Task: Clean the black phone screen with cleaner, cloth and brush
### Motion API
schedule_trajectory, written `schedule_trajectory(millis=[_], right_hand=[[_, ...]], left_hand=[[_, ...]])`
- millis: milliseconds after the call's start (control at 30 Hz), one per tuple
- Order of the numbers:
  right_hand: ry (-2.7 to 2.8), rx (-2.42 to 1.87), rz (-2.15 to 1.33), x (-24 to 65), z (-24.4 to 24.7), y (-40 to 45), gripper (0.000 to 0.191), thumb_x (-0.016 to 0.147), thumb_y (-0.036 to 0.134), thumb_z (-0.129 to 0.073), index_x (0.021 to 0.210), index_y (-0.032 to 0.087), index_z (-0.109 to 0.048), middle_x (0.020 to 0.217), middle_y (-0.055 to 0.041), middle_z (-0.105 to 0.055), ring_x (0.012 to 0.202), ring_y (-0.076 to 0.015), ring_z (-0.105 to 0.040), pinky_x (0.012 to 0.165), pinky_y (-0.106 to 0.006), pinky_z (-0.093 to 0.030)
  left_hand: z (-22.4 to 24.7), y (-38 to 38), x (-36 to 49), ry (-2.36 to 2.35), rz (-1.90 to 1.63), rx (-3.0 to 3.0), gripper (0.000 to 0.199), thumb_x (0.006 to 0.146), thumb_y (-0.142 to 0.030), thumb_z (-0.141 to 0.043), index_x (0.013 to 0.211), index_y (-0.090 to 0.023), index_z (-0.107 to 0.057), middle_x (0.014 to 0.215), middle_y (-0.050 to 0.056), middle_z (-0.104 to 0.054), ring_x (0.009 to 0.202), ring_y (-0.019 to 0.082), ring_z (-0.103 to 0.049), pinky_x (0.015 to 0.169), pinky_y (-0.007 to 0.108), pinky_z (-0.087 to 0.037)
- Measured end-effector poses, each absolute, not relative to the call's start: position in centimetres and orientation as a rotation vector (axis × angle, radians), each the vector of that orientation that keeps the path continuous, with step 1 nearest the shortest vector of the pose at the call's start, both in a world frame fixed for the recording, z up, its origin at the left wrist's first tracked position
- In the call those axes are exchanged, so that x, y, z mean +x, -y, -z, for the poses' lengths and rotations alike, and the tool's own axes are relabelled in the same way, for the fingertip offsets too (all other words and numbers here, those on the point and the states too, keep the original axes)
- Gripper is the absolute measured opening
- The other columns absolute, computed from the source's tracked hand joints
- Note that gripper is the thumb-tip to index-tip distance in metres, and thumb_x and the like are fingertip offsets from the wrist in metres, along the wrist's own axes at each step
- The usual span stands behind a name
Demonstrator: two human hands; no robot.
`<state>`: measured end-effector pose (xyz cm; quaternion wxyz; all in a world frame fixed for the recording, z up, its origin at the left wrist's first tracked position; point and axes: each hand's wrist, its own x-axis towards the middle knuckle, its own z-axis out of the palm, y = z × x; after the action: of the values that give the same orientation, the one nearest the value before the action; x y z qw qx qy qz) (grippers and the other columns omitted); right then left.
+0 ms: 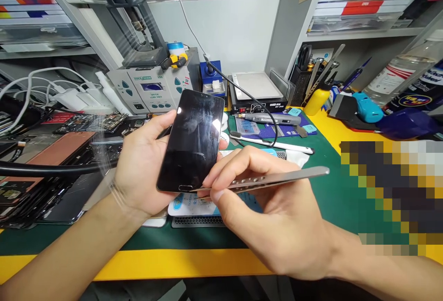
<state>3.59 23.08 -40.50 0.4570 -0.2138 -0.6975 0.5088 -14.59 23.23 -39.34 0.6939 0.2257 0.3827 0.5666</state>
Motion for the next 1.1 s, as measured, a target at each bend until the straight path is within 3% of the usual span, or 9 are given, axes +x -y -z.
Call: schedule_trajectory(millis=[200,733,1100], right_hand=[[1.73,-0.523,-1.265,3.6,40.3,-23.0,0.02,0.088,0.002,-0.066,0.083,0.022,-0.069,0.087,-0.0016,-0.073,0.078,-0.017,-0.074,0.089,-0.032,-0.061],[1.848,-0.496,-1.087,4.2,40.5,-22.6,0.025,0.086,-0.001,-0.064,0.085,0.024,-0.067,0.089,-0.002,-0.074,0.083,-0.0184,-0.074,0.097,-0.036,-0.059],[1.889,-0.475,-0.957,3.9,40.1,-21.9,0.028,0.076,-0.002,-0.067,0.086,0.024,-0.069,0.085,-0.0037,-0.074,0.082,-0.0208,-0.073,0.076,-0.031,-0.064]], left_hand=[[39.1,-23.1,-14.5,-0.741,-1.236,0.495,0.058,0.1,-0.048,-0.035,0.09,-0.007,-0.075,0.085,0.017,-0.077,0.075,0.027,-0.075,0.071,0.035,-0.062],[39.0,-22.8,-14.6,-0.697,-1.233,0.497,0.062,0.098,-0.052,-0.031,0.096,-0.009,-0.076,0.086,0.015,-0.078,0.07,0.027,-0.075,0.064,0.037,-0.062],[38.9,-22.7,-14.4,-0.707,-1.237,0.484,0.062,0.098,-0.053,-0.029,0.099,-0.009,-0.073,0.09,0.018,-0.077,0.068,0.028,-0.075,0.062,0.039,-0.061]])
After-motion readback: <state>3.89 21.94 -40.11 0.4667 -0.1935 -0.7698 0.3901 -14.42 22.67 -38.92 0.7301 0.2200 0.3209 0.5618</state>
